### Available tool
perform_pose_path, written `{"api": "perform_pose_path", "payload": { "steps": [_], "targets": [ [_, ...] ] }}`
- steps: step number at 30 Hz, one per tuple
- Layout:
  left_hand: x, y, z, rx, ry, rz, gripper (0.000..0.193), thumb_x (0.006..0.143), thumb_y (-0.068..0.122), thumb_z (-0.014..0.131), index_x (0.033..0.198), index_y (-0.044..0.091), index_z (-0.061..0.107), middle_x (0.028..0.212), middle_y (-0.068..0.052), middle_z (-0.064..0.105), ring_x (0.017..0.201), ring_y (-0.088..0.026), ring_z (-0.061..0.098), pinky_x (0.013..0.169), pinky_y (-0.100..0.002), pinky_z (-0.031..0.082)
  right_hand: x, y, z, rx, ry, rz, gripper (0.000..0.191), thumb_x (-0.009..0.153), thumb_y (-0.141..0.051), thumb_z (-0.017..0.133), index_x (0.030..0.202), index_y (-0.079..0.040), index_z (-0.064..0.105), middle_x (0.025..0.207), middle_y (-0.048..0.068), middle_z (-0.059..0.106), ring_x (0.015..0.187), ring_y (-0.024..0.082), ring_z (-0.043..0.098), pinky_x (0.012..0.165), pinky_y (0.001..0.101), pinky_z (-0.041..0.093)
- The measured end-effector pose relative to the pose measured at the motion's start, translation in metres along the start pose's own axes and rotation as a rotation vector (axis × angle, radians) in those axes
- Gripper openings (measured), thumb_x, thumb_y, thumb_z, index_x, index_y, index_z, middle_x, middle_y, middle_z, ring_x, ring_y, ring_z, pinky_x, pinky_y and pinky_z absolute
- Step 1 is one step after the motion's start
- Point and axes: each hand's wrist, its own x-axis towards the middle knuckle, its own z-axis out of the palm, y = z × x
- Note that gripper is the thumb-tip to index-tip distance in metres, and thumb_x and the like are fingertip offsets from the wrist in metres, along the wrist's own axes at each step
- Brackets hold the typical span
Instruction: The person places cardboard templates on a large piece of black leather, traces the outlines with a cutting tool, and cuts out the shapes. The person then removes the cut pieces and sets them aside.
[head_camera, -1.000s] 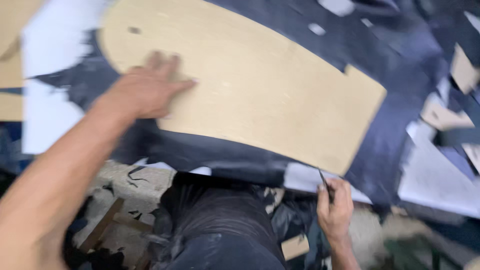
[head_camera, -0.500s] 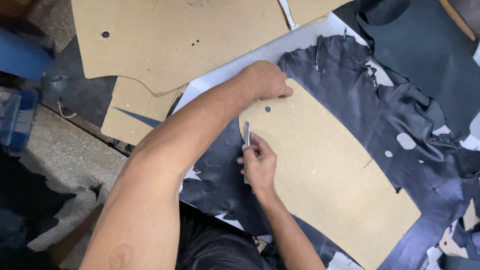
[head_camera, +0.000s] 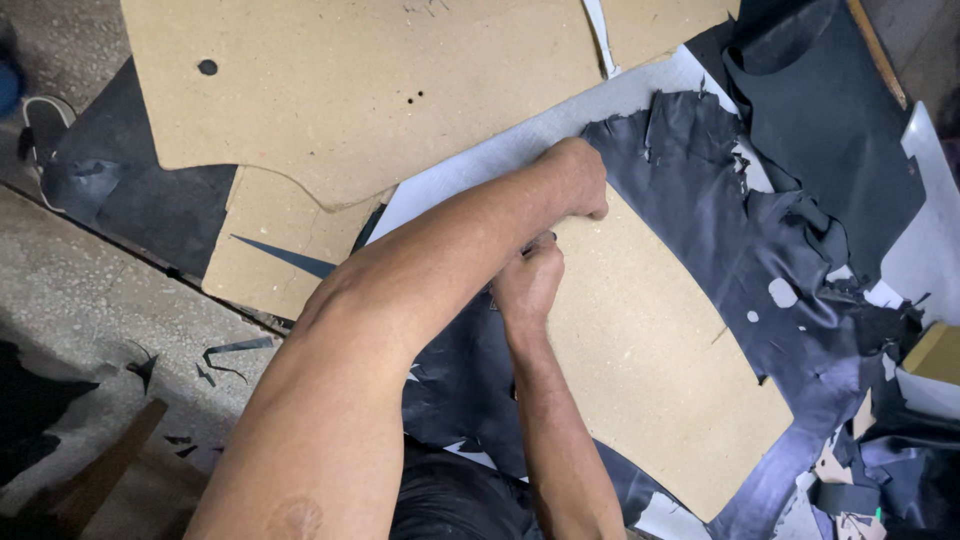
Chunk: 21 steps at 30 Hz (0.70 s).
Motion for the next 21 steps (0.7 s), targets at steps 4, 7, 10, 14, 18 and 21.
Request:
{"api": "perform_pose_path", "payload": {
  "steps": [4, 7, 10, 14, 18, 21],
  "targets": [
    [0.005, 0.002, 0.005, 0.023, -0.013, -0.027, 0.043, 0.095, 0.043, 0.057, 0.11, 0.009, 0.079, 0.111, -0.012, 0.077, 0.1, -0.028, 0.073, 0.075, -0.049, 0.061, -0.019, 0.007, 0.001, 0.028, -0.056, -0.174, 0.024, 0.091, -0.013, 0.072, 0.097, 0.009, 0.069, 0.074, 0.011, 0.072, 0.067, 0.01, 0.064, 0.059, 0.0299, 0.053],
    [0.01, 0.004, 0.008, 0.009, -0.05, -0.075, 0.041, 0.095, 0.04, 0.057, 0.112, 0.009, 0.078, 0.111, -0.012, 0.075, 0.095, -0.029, 0.075, 0.066, -0.051, 0.063, -0.036, 0.02, -0.007, 0.041, -0.139, -0.045, 0.02, 0.093, -0.009, 0.066, 0.096, 0.01, 0.068, 0.071, 0.008, 0.067, 0.062, 0.01, 0.059, 0.056, 0.0304, 0.049],
    [0.015, 0.006, 0.01, 0.063, -0.038, -0.027, 0.04, 0.098, 0.038, 0.054, 0.113, 0.009, 0.077, 0.113, -0.011, 0.075, 0.095, -0.031, 0.075, 0.065, -0.055, 0.063, -0.043, 0.038, -0.023, -0.04, -0.19, -0.023, 0.018, 0.093, -0.005, 0.064, 0.104, 0.007, 0.07, 0.069, 0.003, 0.063, 0.059, 0.009, 0.054, 0.054, 0.0284, 0.046],
    [0.016, 0.007, 0.01, 0.123, -0.098, -0.033, 0.037, 0.102, 0.037, 0.056, 0.114, 0.01, 0.078, 0.11, -0.013, 0.078, 0.09, -0.033, 0.077, 0.065, -0.05, 0.061, -0.049, 0.065, -0.06, -0.195, -0.332, -0.304, 0.032, 0.088, 0.003, 0.062, 0.118, 0.004, 0.073, 0.076, 0.004, 0.056, 0.066, 0.009, 0.052, 0.061, 0.0262, 0.047],
    [0.013, 0.006, 0.008, 0.063, -0.123, -0.027, 0.031, 0.099, 0.036, 0.06, 0.118, 0.017, 0.076, 0.114, -0.01, 0.074, 0.093, -0.035, 0.074, 0.067, -0.05, 0.061, -0.054, 0.084, -0.102, -0.256, -0.482, -0.305, 0.034, 0.088, 0.003, 0.064, 0.121, 0.002, 0.072, 0.077, 0.004, 0.054, 0.065, 0.01, 0.054, 0.058, 0.027, 0.046],
    [0.011, 0.007, 0.009, 0.049, -0.099, -0.065, 0.036, 0.1, 0.04, 0.059, 0.118, 0.014, 0.075, 0.115, -0.01, 0.074, 0.095, -0.035, 0.074, 0.067, -0.052, 0.061, -0.067, 0.096, -0.12, -0.29, -0.489, -0.345, 0.031, 0.088, 0.003, 0.066, 0.119, 0.002, 0.072, 0.077, 0.004, 0.054, 0.065, 0.01, 0.056, 0.059, 0.0273, 0.046]
  ]
}}
